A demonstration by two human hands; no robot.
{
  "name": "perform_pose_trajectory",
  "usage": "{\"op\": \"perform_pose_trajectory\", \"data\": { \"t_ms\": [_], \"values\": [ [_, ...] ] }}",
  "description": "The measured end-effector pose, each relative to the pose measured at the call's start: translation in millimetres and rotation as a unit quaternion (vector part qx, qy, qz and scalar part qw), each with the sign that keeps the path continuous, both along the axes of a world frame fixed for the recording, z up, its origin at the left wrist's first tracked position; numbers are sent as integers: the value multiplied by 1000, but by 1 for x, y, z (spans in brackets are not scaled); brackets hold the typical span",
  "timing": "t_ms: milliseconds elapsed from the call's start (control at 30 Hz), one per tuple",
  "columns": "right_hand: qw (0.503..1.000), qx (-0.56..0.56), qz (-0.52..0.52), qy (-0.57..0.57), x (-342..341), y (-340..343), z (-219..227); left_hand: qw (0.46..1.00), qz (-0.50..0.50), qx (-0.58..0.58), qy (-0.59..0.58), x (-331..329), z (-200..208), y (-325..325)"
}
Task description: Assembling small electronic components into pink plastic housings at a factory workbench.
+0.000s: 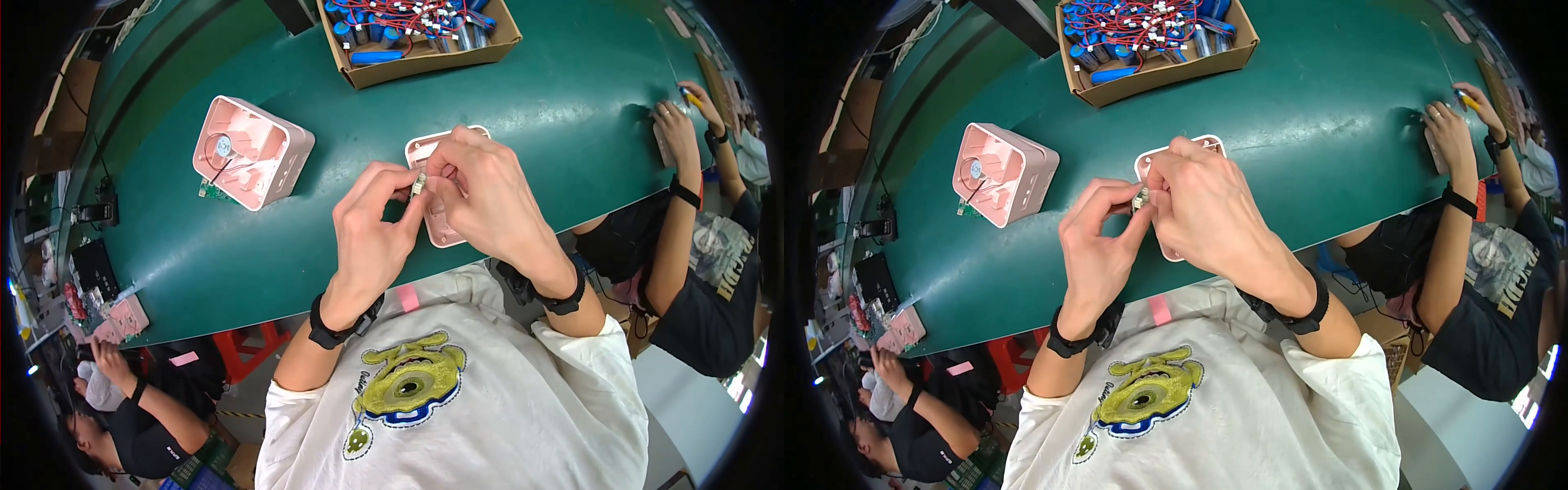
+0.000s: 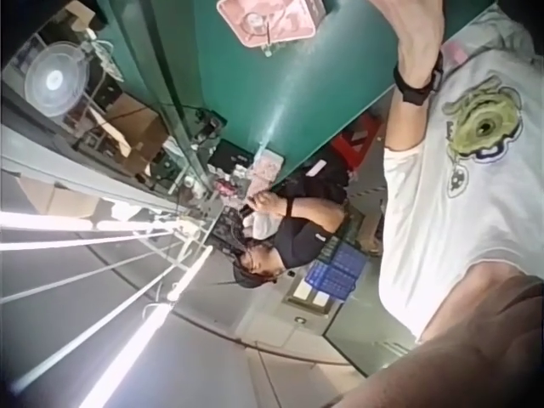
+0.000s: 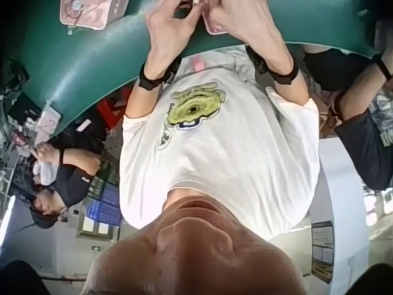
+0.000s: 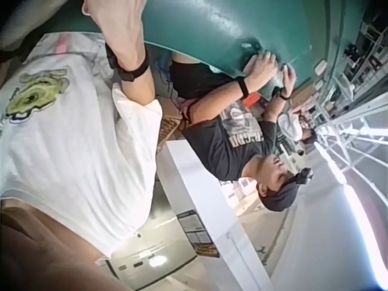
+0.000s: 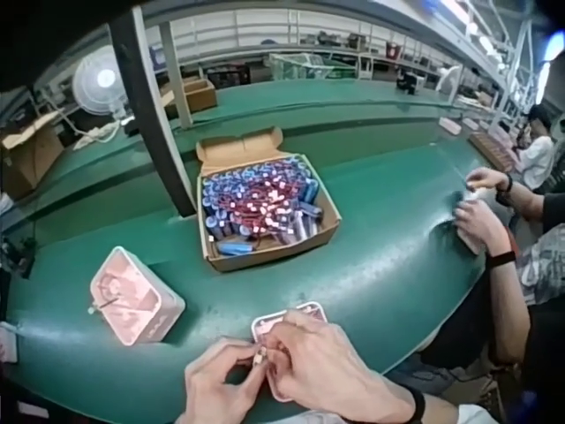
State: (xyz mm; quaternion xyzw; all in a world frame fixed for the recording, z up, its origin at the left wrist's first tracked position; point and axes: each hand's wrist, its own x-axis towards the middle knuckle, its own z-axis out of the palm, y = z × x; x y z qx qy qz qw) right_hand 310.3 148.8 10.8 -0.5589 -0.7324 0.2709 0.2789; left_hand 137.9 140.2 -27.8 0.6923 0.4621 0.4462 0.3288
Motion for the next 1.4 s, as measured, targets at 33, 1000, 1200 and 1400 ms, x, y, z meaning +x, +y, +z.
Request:
{"op": "perform_pose_trajectory", "data": {
  "t_ms": [33, 1000, 1200, 1400],
  "values": [
    [1000, 13, -4, -13, -2, -1, 0, 1000, -7, 2, 0, 1, 2, 0],
    [965, -34, -40, 258, 96, 130, 127, 966, -77, -233, -81, -19, 68, -6],
    [940, -53, -7, 336, 78, 89, 154, 948, -68, -285, -121, -16, 81, -2],
    [926, -85, 20, 368, 57, 54, 143, 917, -51, -363, -159, -15, 65, 2]
  ]
}}
